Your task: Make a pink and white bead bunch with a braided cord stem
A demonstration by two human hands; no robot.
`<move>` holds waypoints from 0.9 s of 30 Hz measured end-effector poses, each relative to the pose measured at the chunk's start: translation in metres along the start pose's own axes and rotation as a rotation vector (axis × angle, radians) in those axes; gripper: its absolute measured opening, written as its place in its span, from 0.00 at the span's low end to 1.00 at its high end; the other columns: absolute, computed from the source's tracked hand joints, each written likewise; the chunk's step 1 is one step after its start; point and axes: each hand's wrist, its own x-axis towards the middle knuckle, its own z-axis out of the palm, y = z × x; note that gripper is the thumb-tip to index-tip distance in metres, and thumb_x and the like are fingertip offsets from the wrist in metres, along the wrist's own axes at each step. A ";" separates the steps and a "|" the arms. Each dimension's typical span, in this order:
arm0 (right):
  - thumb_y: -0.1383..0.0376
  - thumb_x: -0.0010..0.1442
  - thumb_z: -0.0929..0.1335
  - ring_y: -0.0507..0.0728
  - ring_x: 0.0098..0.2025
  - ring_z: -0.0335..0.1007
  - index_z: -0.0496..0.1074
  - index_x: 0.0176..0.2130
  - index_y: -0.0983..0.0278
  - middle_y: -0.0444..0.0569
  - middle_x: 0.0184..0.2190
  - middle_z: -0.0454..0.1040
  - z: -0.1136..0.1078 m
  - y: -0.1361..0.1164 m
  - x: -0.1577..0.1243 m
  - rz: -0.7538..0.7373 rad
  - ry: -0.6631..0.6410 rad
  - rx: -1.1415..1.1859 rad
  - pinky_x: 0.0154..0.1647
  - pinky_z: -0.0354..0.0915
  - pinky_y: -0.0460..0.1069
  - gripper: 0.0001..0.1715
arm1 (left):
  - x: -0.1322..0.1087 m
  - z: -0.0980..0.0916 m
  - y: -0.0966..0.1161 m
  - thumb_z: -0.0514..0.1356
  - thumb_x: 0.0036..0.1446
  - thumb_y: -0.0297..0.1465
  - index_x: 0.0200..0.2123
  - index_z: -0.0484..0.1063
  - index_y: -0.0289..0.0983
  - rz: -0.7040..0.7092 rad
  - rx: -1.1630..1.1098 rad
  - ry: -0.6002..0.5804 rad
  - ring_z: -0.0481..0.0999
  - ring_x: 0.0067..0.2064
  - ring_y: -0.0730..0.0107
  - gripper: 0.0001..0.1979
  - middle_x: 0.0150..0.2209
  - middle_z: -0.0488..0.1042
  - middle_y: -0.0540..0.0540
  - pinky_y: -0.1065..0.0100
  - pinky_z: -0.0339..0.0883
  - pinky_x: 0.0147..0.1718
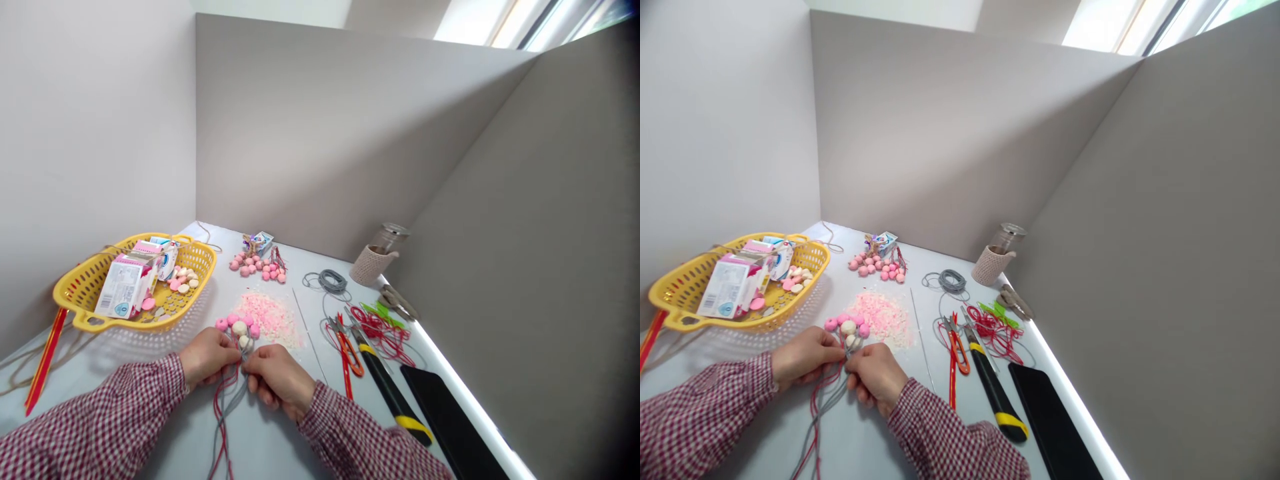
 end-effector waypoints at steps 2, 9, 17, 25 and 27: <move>0.73 0.51 0.60 0.44 0.05 0.45 0.61 0.15 0.65 0.36 0.07 0.59 -0.003 -0.002 -0.003 0.020 -0.021 -0.008 0.04 0.42 0.40 0.16 | 0.000 0.000 0.001 0.56 0.49 0.32 0.12 0.57 0.37 -0.002 0.005 -0.001 0.47 0.08 0.82 0.16 0.05 0.50 0.60 0.76 0.38 0.09; 0.71 0.54 0.60 0.45 0.06 0.46 0.64 0.20 0.64 0.37 0.09 0.63 0.008 0.000 -0.011 -0.069 0.013 -0.120 0.07 0.41 0.42 0.13 | -0.002 -0.001 0.001 0.58 0.47 0.37 0.13 0.60 0.37 -0.006 0.004 -0.040 0.47 0.08 0.82 0.17 0.04 0.51 0.59 0.76 0.38 0.09; 0.71 0.49 0.65 0.49 0.19 0.57 0.60 0.17 0.63 0.40 0.13 0.62 0.022 0.012 -0.003 -0.330 0.359 -0.405 0.20 0.47 0.44 0.13 | 0.003 -0.005 -0.008 0.58 0.40 0.48 0.16 0.62 0.38 0.002 -0.037 -0.106 0.48 0.08 0.81 0.19 0.04 0.53 0.58 0.76 0.39 0.09; 0.72 0.48 0.66 0.47 0.16 0.57 0.63 0.23 0.64 0.39 0.15 0.65 0.010 0.013 -0.010 -0.296 0.357 -0.280 0.17 0.51 0.42 0.07 | 0.003 -0.007 -0.010 0.61 0.35 0.44 0.16 0.67 0.34 0.026 -0.138 -0.182 0.47 0.09 0.84 0.17 0.05 0.55 0.57 0.75 0.37 0.09; 0.71 0.50 0.65 0.46 0.13 0.56 0.64 0.25 0.65 0.39 0.16 0.65 0.007 0.012 -0.014 -0.222 0.340 -0.197 0.13 0.50 0.42 0.04 | 0.003 -0.008 -0.011 0.61 0.35 0.43 0.17 0.67 0.34 0.024 -0.185 -0.206 0.47 0.09 0.84 0.16 0.06 0.56 0.57 0.75 0.36 0.10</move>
